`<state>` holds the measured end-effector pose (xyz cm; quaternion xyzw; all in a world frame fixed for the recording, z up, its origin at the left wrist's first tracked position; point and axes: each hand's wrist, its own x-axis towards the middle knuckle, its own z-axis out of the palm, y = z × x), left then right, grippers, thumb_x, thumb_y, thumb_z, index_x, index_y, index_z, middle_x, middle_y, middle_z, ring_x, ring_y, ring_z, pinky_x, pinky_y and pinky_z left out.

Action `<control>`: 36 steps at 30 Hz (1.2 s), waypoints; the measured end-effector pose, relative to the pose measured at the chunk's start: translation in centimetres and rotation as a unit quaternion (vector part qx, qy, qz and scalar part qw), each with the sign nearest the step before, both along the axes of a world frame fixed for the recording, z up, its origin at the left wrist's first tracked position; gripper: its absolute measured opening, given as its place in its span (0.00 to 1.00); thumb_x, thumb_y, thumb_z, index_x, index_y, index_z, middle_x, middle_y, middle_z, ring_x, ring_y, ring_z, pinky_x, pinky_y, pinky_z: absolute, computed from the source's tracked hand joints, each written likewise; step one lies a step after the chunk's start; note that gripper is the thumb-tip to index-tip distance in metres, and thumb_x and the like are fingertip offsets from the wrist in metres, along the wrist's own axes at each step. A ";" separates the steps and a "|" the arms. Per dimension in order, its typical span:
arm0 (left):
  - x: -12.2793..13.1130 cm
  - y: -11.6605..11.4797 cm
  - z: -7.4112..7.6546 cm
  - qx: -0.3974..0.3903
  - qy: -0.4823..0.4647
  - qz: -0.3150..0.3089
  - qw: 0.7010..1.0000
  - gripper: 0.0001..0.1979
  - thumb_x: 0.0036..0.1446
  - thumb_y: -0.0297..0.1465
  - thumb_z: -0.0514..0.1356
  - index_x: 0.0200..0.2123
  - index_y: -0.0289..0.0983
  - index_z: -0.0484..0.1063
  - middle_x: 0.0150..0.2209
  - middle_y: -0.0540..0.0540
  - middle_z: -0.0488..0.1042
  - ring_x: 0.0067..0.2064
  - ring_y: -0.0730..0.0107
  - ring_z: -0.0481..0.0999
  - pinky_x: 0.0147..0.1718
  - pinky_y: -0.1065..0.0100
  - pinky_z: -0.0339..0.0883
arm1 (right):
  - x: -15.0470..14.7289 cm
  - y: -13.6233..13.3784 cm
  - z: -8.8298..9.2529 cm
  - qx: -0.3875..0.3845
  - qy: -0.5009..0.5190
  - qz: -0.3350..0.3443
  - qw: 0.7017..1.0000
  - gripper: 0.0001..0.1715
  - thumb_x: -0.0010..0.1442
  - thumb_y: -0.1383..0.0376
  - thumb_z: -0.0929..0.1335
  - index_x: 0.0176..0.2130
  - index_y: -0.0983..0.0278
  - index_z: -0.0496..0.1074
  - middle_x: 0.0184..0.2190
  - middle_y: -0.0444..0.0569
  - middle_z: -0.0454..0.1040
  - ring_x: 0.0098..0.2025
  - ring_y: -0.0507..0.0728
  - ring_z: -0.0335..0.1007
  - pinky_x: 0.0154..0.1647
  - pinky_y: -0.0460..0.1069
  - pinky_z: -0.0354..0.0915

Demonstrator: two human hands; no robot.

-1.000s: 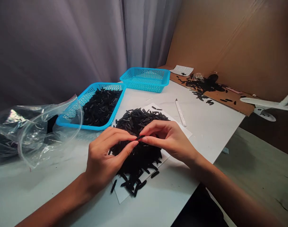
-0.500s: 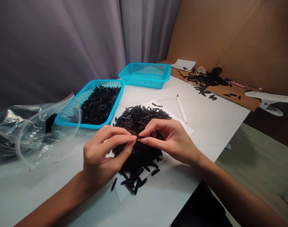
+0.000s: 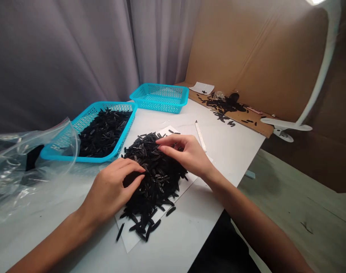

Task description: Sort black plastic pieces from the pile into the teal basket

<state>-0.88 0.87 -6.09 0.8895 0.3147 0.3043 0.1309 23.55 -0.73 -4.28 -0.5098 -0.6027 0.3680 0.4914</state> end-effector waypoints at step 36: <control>1.2 -1.9 2.4 -0.017 -0.152 0.062 0.986 0.02 0.59 0.28 0.70 0.36 0.40 0.82 0.31 0.53 0.83 0.30 0.72 0.79 0.31 0.71 0.73 | -1.9 -1.6 0.1 -0.050 0.100 0.104 0.988 0.14 0.57 0.55 0.78 0.33 0.63 0.79 0.31 0.47 0.79 0.32 0.53 0.71 0.32 0.49 0.65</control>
